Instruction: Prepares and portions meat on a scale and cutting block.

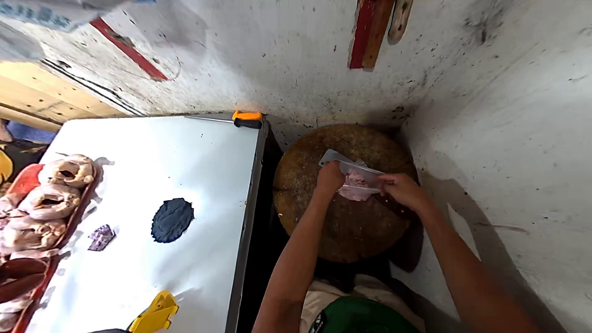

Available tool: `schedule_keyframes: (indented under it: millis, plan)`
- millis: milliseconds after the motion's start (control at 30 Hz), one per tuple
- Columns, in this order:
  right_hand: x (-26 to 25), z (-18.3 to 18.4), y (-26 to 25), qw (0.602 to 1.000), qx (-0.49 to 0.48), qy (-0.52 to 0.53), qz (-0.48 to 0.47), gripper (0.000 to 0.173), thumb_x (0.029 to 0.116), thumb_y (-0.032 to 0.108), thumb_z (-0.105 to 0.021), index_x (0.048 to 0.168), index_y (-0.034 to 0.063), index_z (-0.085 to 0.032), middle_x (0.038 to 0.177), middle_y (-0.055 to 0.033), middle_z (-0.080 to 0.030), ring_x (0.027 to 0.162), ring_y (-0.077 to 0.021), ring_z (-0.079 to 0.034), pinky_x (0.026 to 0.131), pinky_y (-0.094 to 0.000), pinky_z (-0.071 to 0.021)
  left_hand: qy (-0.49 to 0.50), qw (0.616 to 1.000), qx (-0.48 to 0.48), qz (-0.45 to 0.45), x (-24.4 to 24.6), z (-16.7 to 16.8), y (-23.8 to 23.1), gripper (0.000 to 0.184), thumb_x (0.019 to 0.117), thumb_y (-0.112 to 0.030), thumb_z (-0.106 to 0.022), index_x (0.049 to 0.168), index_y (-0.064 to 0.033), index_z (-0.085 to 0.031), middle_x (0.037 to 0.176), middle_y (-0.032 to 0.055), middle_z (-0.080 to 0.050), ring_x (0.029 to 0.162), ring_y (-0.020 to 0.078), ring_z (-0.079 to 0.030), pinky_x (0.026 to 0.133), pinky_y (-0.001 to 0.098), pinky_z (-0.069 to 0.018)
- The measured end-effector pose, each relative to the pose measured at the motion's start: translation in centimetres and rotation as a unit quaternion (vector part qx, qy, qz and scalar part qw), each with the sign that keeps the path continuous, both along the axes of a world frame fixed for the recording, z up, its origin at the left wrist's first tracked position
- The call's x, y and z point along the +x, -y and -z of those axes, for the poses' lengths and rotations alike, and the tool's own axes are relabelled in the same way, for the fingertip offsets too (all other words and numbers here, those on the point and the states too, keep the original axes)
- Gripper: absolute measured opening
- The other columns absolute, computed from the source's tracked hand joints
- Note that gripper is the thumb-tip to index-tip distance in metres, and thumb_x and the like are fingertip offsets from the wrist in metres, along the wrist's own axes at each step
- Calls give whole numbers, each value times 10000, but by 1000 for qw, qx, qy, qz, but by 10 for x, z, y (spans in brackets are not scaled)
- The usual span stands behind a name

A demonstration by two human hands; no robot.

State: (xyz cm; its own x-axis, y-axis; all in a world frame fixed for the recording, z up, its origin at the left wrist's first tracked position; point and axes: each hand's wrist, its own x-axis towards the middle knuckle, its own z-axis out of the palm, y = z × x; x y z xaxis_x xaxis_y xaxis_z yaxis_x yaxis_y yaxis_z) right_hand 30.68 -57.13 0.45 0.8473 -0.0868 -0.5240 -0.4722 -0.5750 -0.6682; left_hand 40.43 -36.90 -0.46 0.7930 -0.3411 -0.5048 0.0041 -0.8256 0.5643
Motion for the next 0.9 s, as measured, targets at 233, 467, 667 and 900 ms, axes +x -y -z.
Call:
schedule_keyframes:
  millis: [233,467,667,900]
  plan:
    - [-6,-13,-31,987,100,120,-23,559,1004,122,-621,1534,64,-454,1058,-190,-712,848,-230,-692,796,-416,-580,167,962,-147,161,-34,-51,-3,246,972,1,-569,1164,18,-722,1172,214,-699,1144,325,-661,1036,468,-512]
    - [-21,-53,-101,962,108,206,-144,218,990,48,-588,1138,-28,-728,1037,-161,-741,898,-223,-716,836,-413,-591,240,940,-227,-86,-131,-23,-127,709,873,-232,-787,1466,28,-501,1463,240,-533,1359,351,-518,1131,498,-436]
    - [-70,-121,-188,769,201,362,-487,230,824,-25,-674,997,58,-801,851,-109,-761,783,-246,-736,755,-426,-610,358,912,-172,-106,-186,9,-147,562,976,-222,-603,1471,26,-509,1551,214,-472,1484,473,-339,1182,714,-206]
    - [29,-99,-210,810,458,300,-210,92,938,368,-702,986,327,-768,933,163,-754,807,50,-681,711,-158,-574,109,836,-485,-231,-229,-109,-218,123,934,-13,-627,963,93,-683,865,106,-703,807,94,-653,781,299,-544]
